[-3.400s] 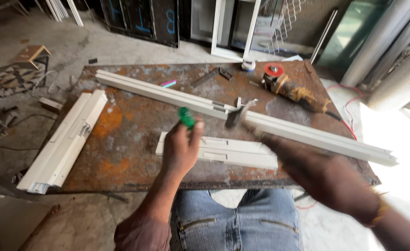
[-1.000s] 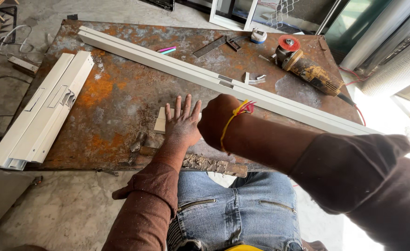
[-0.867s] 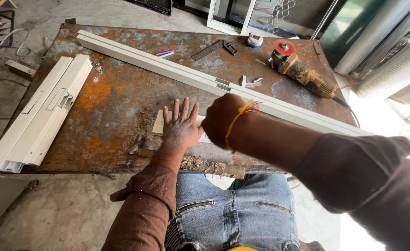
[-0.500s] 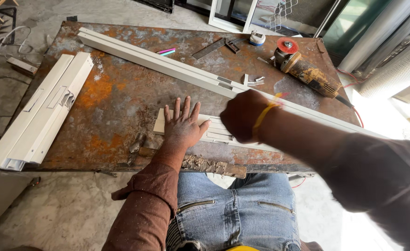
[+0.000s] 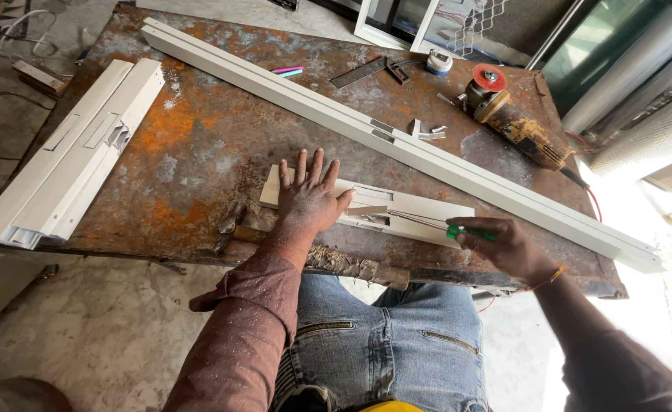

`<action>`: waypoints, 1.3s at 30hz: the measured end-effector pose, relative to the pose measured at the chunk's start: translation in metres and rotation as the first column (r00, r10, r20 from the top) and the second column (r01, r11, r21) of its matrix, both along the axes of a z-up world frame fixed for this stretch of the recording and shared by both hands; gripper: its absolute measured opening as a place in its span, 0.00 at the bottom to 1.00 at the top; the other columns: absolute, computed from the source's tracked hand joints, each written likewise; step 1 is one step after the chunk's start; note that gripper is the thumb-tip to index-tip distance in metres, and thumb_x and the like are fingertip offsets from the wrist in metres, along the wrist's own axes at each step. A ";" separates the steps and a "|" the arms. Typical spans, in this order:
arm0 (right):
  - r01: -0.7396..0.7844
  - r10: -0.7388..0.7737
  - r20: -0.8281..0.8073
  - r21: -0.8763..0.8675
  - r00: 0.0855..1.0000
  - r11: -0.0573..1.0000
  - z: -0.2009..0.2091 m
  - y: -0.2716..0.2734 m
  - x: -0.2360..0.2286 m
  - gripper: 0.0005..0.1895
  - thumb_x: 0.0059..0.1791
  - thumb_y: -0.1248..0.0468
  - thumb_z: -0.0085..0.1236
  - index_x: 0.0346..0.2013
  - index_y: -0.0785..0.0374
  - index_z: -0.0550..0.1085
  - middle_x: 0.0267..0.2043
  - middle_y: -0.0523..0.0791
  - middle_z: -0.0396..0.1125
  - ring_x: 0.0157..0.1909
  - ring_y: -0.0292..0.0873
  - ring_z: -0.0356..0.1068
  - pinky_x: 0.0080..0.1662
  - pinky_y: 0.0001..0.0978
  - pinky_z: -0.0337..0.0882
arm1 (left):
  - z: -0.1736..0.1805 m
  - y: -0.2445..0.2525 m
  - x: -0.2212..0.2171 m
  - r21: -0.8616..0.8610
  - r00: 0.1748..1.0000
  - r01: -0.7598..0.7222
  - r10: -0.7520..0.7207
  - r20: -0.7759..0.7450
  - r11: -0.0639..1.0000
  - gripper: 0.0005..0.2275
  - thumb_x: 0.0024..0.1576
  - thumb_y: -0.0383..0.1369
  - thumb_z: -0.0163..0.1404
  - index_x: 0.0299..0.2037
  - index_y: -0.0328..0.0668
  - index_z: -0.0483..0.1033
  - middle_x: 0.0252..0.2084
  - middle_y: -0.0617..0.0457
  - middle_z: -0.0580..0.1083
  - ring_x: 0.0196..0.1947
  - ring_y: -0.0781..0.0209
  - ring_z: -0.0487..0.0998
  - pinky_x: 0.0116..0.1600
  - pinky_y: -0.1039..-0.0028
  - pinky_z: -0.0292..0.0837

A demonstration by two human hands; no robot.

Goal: The person uses an angle grinder to cut slots into a white window frame profile, then uses a hammer and chisel to remove the cut sections. They assemble the modified frame pieces with other components on a workbench.

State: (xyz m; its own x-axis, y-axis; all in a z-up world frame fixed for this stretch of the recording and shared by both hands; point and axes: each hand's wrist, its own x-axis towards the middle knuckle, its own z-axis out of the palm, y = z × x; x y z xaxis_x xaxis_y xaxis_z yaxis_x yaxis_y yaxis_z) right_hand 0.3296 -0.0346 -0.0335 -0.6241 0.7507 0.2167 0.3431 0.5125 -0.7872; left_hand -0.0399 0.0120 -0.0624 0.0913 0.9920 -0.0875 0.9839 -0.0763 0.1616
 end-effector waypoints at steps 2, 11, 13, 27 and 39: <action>0.011 -0.010 -0.018 0.049 1.000 0.999 -0.024 0.002 -0.003 0.18 0.54 0.57 0.56 0.54 0.63 0.77 0.45 0.49 0.79 0.41 0.40 0.80 0.43 0.31 0.81 | -0.001 -0.003 -0.001 -0.015 1.000 -0.006 0.006 0.004 1.000 0.36 0.61 0.64 0.27 0.77 0.62 0.41 0.80 0.55 0.34 0.79 0.49 0.27 0.74 0.44 0.13; 0.115 -0.127 0.171 0.080 0.977 0.990 -0.010 -0.008 -0.060 0.20 0.53 0.57 0.55 0.56 0.62 0.76 0.45 0.49 0.78 0.42 0.42 0.80 0.43 0.33 0.81 | 0.000 -0.002 -0.002 -0.023 1.000 -0.007 0.007 0.017 1.000 0.30 0.64 0.58 0.24 0.76 0.65 0.45 0.80 0.58 0.38 0.79 0.50 0.31 0.75 0.50 0.17; 0.148 -0.157 0.249 0.054 0.956 0.988 0.004 -0.008 -0.058 0.20 0.52 0.56 0.55 0.57 0.59 0.76 0.44 0.48 0.79 0.37 0.43 0.79 0.40 0.34 0.79 | 0.000 -0.002 0.001 0.011 1.000 -0.002 0.002 0.004 1.000 0.30 0.64 0.58 0.24 0.76 0.64 0.47 0.80 0.57 0.39 0.79 0.49 0.32 0.76 0.48 0.17; -0.003 -0.257 0.925 0.269 0.279 0.963 0.156 0.035 -0.101 0.20 0.52 0.42 0.48 0.56 0.35 0.76 0.49 0.38 0.76 0.42 0.42 0.78 0.42 0.40 0.79 | -0.003 -0.004 -0.001 0.064 1.000 0.013 -0.012 -0.015 0.998 0.27 0.64 0.57 0.28 0.73 0.66 0.55 0.80 0.51 0.43 0.79 0.45 0.35 0.74 0.39 0.17; -0.256 -0.179 0.984 0.168 -0.022 0.952 0.168 0.049 -0.223 0.12 0.48 0.58 0.65 0.43 0.59 0.82 0.44 0.48 0.77 0.48 0.50 0.77 0.50 0.44 0.78 | 0.010 -0.003 0.003 -0.055 1.000 -0.005 0.004 -0.028 0.998 0.28 0.63 0.58 0.26 0.74 0.69 0.50 0.80 0.54 0.38 0.79 0.48 0.29 0.74 0.43 0.14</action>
State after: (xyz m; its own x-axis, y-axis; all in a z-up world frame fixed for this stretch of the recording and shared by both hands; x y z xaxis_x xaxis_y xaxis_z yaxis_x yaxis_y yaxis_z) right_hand 0.1062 0.0148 0.1341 -0.3885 0.7724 -0.5025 0.6219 0.6222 0.4756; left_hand -0.0370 0.0087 -0.0524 0.0836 0.9860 -0.1440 0.9884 -0.0637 0.1376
